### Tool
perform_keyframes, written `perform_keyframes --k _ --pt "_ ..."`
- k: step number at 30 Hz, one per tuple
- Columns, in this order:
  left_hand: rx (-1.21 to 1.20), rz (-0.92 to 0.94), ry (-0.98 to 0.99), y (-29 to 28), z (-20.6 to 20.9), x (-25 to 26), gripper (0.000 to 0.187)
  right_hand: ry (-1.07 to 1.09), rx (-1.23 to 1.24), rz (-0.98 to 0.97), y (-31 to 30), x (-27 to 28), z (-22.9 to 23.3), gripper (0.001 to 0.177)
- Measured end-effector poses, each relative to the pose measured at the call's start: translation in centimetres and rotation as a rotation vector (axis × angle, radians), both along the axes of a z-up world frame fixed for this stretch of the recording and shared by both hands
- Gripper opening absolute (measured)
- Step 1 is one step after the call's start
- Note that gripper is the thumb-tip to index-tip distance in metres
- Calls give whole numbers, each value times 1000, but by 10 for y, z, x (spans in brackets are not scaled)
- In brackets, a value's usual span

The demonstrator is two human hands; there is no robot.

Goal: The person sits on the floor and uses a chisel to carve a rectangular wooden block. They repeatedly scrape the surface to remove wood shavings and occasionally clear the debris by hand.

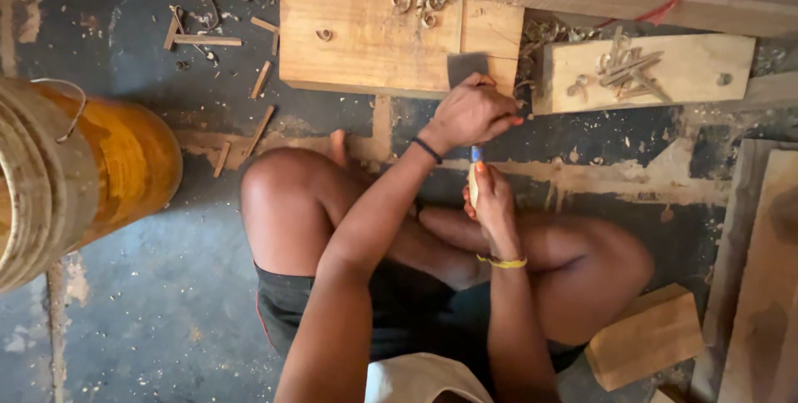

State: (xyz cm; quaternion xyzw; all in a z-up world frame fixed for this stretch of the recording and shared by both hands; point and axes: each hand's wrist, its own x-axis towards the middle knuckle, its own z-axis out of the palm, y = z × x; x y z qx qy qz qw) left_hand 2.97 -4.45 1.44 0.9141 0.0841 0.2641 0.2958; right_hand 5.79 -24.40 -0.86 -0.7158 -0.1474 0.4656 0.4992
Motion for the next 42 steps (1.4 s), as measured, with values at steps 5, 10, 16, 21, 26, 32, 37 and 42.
perform_keyframes --k 5,10,16,21,26,32,37,42 --pt "20 75 -107 6 -8 6 25 78 -97 -67 15 -2 2 38" --pt "33 45 -32 19 -10 13 27 102 -100 -83 26 0 -5 40" --pt "-14 36 63 36 -5 19 30 39 -135 -73 42 1 -1 43" --pt "18 8 58 38 -16 23 25 55 -147 -75 44 -1 -6 46" --pt "54 6 23 43 -18 23 26 -18 -159 -79 52 -7 -4 50" --pt "72 18 9 43 -22 23 28 -76 -138 -61 51 -10 -2 46" --pt "48 -15 -22 49 -25 24 32 -120 -197 -44 56 -7 -9 54" --pt "61 42 -56 61 -29 35 32 -174 -177 -27 71 1 -9 49"
